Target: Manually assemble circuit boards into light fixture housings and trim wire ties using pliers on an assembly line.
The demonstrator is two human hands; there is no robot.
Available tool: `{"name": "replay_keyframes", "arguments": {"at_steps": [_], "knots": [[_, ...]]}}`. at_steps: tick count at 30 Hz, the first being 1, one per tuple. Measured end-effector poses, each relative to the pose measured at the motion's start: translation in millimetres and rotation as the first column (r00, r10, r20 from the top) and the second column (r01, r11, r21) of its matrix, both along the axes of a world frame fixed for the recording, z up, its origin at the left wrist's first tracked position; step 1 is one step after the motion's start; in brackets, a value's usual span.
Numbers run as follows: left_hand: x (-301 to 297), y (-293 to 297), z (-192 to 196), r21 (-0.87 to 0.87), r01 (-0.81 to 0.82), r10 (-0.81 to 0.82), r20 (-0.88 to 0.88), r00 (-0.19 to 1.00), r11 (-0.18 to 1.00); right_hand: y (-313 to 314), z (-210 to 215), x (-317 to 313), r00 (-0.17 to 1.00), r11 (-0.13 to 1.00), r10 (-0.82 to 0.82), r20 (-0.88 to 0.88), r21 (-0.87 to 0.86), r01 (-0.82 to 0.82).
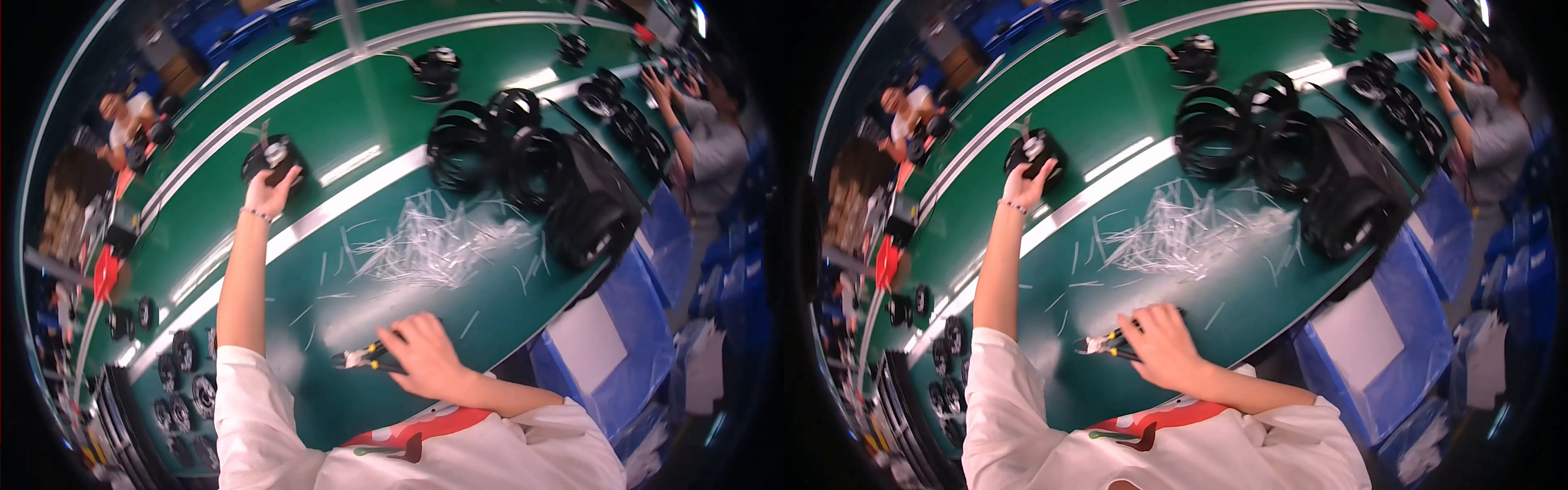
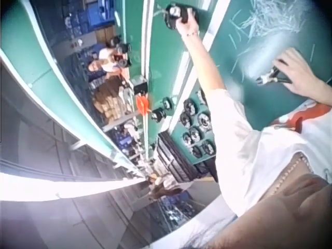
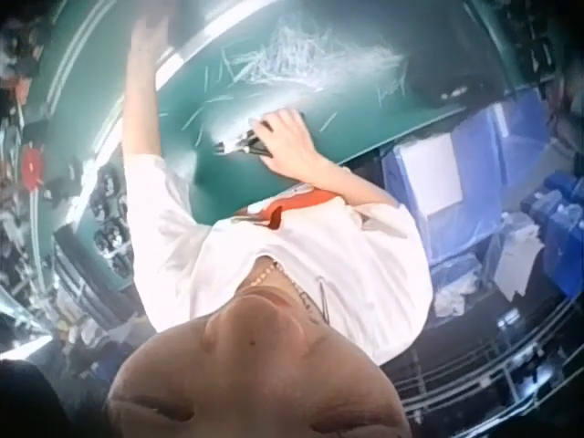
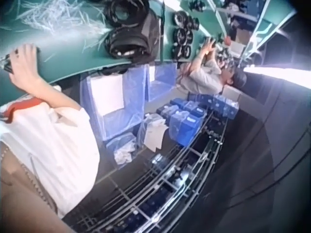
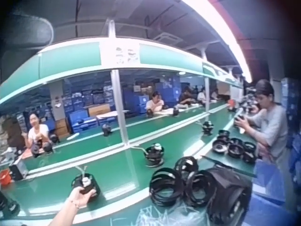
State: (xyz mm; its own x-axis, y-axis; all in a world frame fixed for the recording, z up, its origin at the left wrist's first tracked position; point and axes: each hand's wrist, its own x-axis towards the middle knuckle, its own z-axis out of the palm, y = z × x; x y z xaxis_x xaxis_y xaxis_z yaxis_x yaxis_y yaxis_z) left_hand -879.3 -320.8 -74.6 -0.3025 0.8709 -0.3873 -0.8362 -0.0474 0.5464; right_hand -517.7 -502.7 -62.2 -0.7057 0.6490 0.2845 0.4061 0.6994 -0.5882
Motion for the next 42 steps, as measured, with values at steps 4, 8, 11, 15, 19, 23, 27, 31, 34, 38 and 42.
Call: {"name": "replay_keyframes", "arguments": {"at_steps": [4, 8, 11, 15, 19, 23, 27, 31, 34, 38, 42], "knots": [[-28.6, 4.2, -34.0, 0.110, 0.176, -0.188, 0.109, 0.976, 0.978, -10.2, -26.0, -23.8, 0.999, 0.997, 0.047, 0.025, 0.061, -0.049], [25.4, -19.6, 26.9, 0.075, 0.519, -0.510, -0.115, 0.853, 0.851, -7.4, -40.3, -36.8, 0.994, 0.985, 0.086, 0.071, 0.143, -0.096], [87.3, -62.8, 77.0, -0.183, 0.386, -0.409, -0.634, 0.657, 0.904, -4.6, -27.5, -25.0, 0.981, 0.985, 0.133, -0.143, 0.131, -0.115], [156.6, -132.8, 87.3, -0.089, 0.154, -0.127, -0.957, 0.261, 0.984, 8.3, -11.4, 61.6, 0.710, 0.932, 0.150, -0.687, 0.338, 0.130], [206.6, -246.2, 53.2, -0.034, 0.405, 0.200, -0.829, -0.522, 0.914, 46.1, -52.3, 213.0, 0.504, 0.606, -0.556, -0.661, 0.093, 0.790], [293.3, -283.8, 2.9, -0.196, 0.702, 0.206, -0.872, -0.444, 0.684, 83.7, -209.9, 352.6, 0.445, 0.452, -0.862, -0.243, 0.029, 0.892], [297.7, -260.2, -12.9, -0.417, 0.553, 0.116, -0.715, -0.690, 0.721, 87.1, -371.3, 399.3, 0.626, 0.695, -0.638, 0.448, -0.013, 0.719], [306.5, -248.0, -18.3, -0.475, 0.558, 0.239, -0.576, -0.782, 0.681, 173.9, -372.5, 342.5, 0.830, 0.769, -0.444, 0.339, -0.331, 0.547], [309.5, -261.7, -18.6, -0.433, 0.473, 0.222, -0.513, -0.829, 0.767, 211.6, -385.3, 303.6, 0.892, 0.860, -0.300, 0.338, -0.309, 0.406], [312.1, -260.4, -8.9, -0.456, 0.431, 0.213, -0.453, -0.865, 0.779, 190.8, -402.4, 315.0, 0.867, 0.862, -0.246, 0.434, -0.310, 0.400], [316.1, -255.5, -11.5, -0.453, 0.426, 0.217, -0.443, -0.870, 0.783, 154.5, -412.0, 340.9, 0.794, 0.826, -0.250, 0.554, -0.306, 0.473]]}}
